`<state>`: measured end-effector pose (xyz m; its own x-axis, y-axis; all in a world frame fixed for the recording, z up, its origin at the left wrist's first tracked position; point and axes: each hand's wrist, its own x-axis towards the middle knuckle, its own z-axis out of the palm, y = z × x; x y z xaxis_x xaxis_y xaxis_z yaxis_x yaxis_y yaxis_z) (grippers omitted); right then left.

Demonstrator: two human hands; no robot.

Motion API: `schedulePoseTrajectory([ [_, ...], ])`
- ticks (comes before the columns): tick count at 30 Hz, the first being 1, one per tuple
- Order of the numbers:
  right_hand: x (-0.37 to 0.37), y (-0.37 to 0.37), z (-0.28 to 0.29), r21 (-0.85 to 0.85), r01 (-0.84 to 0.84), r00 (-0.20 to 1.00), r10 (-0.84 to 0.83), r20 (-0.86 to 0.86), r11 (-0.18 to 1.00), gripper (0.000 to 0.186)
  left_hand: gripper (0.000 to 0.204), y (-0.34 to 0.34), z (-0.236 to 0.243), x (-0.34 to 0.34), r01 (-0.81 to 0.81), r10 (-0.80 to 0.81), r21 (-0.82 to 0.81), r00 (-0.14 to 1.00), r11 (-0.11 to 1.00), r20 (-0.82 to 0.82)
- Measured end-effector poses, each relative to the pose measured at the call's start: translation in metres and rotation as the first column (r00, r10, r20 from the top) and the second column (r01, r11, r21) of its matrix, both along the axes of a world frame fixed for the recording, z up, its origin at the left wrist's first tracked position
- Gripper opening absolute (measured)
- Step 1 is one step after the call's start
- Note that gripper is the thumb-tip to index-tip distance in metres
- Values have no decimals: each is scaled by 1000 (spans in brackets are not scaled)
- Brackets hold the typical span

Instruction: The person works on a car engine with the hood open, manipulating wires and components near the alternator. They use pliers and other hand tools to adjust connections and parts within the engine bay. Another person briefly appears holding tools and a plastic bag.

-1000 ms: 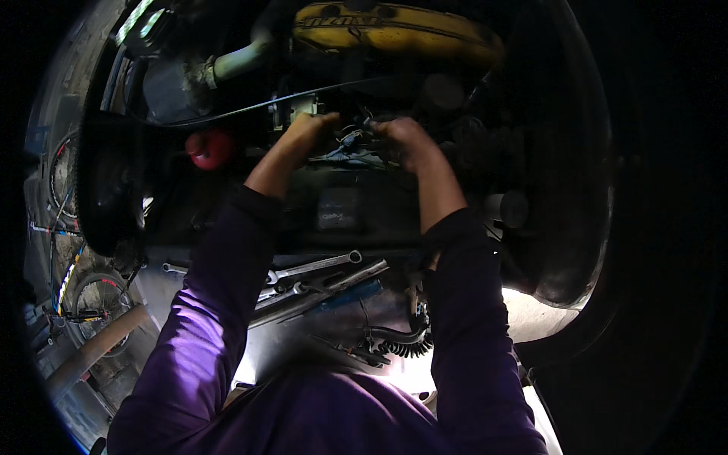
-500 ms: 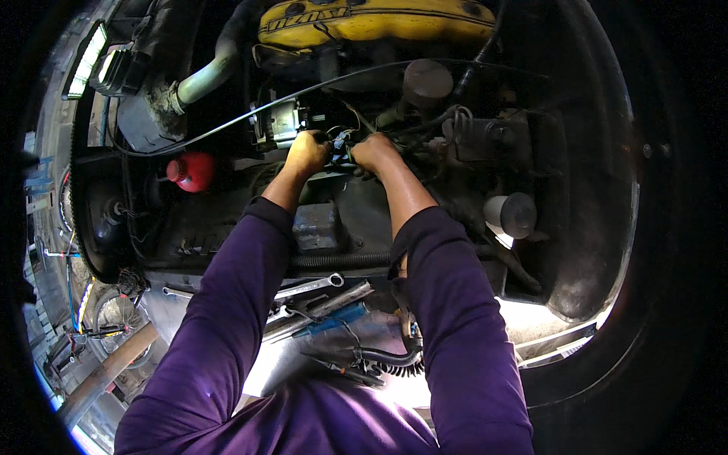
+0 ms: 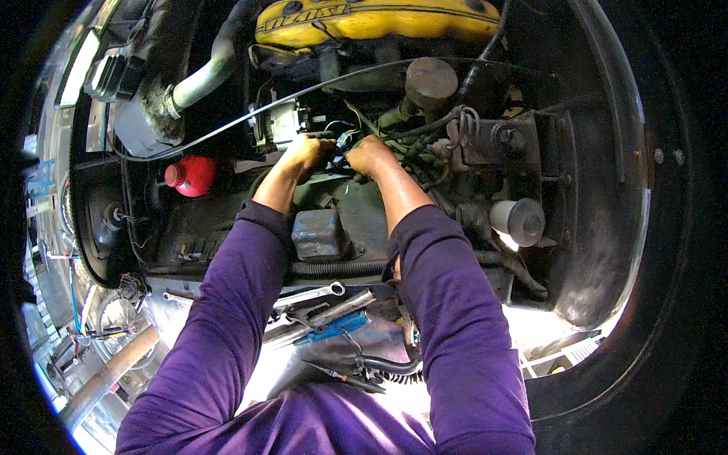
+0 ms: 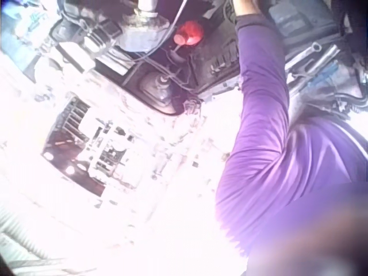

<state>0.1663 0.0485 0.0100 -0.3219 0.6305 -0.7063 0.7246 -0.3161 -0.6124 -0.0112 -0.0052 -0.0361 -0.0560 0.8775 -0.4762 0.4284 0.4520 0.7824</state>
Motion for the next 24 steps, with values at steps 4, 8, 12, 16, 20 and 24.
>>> schedulePoseTrajectory([
  [4,0,2,-13,-37,53,999,-53,1,998,36,22,2,-13,-5,33,-40,-155,999,987,-38],
  [8,3,1,-14,35,13,999,-11,-53,999,33,29,10,-23,-14,636,-588,-124,599,762,-543],
  [12,1,1,-8,-32,26,999,-27,-34,999,28,30,11,-19,-10,674,-619,-172,506,718,-600],
  [16,-2,3,-8,-60,37,999,-36,17,998,25,18,5,-7,-1,263,-269,-54,946,963,-179],
  [20,0,4,-7,-90,19,1000,-17,18,996,24,13,2,-2,10,-238,299,-224,906,945,299],
  [24,1,8,6,-146,-7,998,-2,-64,989,18,18,3,0,12,-144,144,-63,990,988,1],
])
